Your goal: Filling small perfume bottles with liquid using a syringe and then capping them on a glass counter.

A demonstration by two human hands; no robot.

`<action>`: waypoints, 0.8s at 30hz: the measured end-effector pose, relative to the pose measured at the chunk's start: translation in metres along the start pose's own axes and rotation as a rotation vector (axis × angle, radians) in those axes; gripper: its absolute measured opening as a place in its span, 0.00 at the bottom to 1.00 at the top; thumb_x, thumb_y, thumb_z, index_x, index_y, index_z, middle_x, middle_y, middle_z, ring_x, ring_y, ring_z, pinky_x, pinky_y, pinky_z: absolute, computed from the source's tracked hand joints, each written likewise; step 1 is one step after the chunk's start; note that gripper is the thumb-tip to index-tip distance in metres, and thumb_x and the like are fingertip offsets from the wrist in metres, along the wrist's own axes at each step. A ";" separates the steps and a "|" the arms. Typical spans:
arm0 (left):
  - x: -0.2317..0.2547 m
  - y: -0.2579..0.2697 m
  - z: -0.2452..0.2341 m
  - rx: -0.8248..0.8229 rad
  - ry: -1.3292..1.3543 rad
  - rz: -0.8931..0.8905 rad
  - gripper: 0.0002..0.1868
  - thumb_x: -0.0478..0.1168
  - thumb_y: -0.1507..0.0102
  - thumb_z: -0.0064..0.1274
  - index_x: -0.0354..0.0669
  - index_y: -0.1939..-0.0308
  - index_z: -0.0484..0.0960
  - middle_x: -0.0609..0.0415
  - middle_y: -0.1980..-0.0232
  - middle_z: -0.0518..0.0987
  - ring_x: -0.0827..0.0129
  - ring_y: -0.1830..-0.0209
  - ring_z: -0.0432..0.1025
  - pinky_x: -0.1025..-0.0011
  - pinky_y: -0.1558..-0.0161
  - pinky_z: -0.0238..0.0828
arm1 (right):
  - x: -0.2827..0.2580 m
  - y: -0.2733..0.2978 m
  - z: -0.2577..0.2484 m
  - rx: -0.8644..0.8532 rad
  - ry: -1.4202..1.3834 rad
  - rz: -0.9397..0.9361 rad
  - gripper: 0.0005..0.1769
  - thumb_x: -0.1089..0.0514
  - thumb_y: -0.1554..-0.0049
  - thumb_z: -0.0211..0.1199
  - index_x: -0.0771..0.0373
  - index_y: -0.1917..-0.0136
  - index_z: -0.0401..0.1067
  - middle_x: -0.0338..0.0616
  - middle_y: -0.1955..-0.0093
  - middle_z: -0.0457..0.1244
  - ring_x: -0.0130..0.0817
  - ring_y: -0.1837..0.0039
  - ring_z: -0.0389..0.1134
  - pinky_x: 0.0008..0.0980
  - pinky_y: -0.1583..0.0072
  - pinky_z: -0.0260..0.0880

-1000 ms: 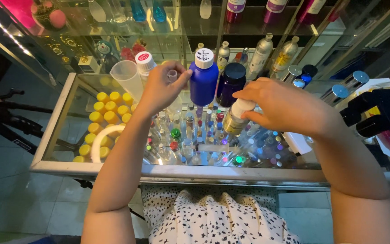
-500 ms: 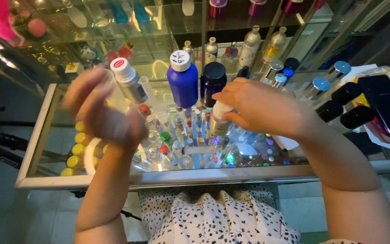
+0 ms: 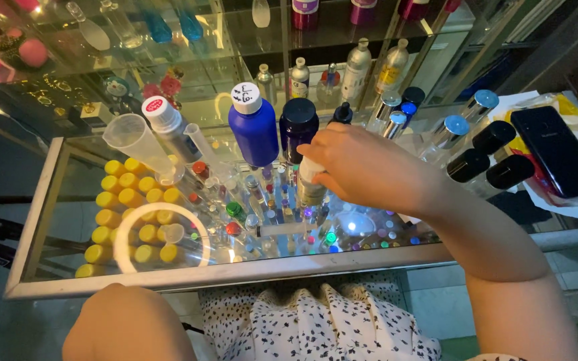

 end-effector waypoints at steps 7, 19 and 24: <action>0.020 0.061 0.006 -0.022 0.043 -0.048 0.34 0.57 0.37 0.45 0.33 0.38 0.68 0.42 0.37 0.71 0.55 0.35 0.67 0.61 0.32 0.66 | 0.000 0.000 0.001 0.011 0.002 -0.015 0.29 0.50 0.39 0.63 0.61 0.28 0.66 0.47 0.43 0.67 0.45 0.38 0.65 0.44 0.40 0.67; 0.037 0.083 0.026 -0.069 0.042 -0.119 0.44 0.63 0.39 0.43 0.28 0.33 0.66 0.37 0.34 0.71 0.51 0.29 0.67 0.59 0.28 0.66 | 0.003 0.007 -0.020 -0.029 -0.148 0.066 0.36 0.48 0.39 0.60 0.58 0.21 0.59 0.49 0.31 0.62 0.47 0.29 0.59 0.51 0.34 0.61; 0.011 -0.028 0.068 -0.425 0.251 -0.243 0.43 0.49 0.32 0.57 0.42 0.20 0.50 0.40 0.19 0.54 0.48 0.14 0.51 0.47 0.13 0.53 | 0.016 0.016 -0.034 0.084 -0.175 0.016 0.33 0.44 0.37 0.58 0.61 0.25 0.65 0.51 0.39 0.67 0.51 0.38 0.68 0.53 0.41 0.67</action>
Point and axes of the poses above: each hand's wrist, its own y-axis away from the middle knuckle, its own z-axis out of the palm, x = y × z, the point moved 3 cm from there along -y, towards the middle knuckle
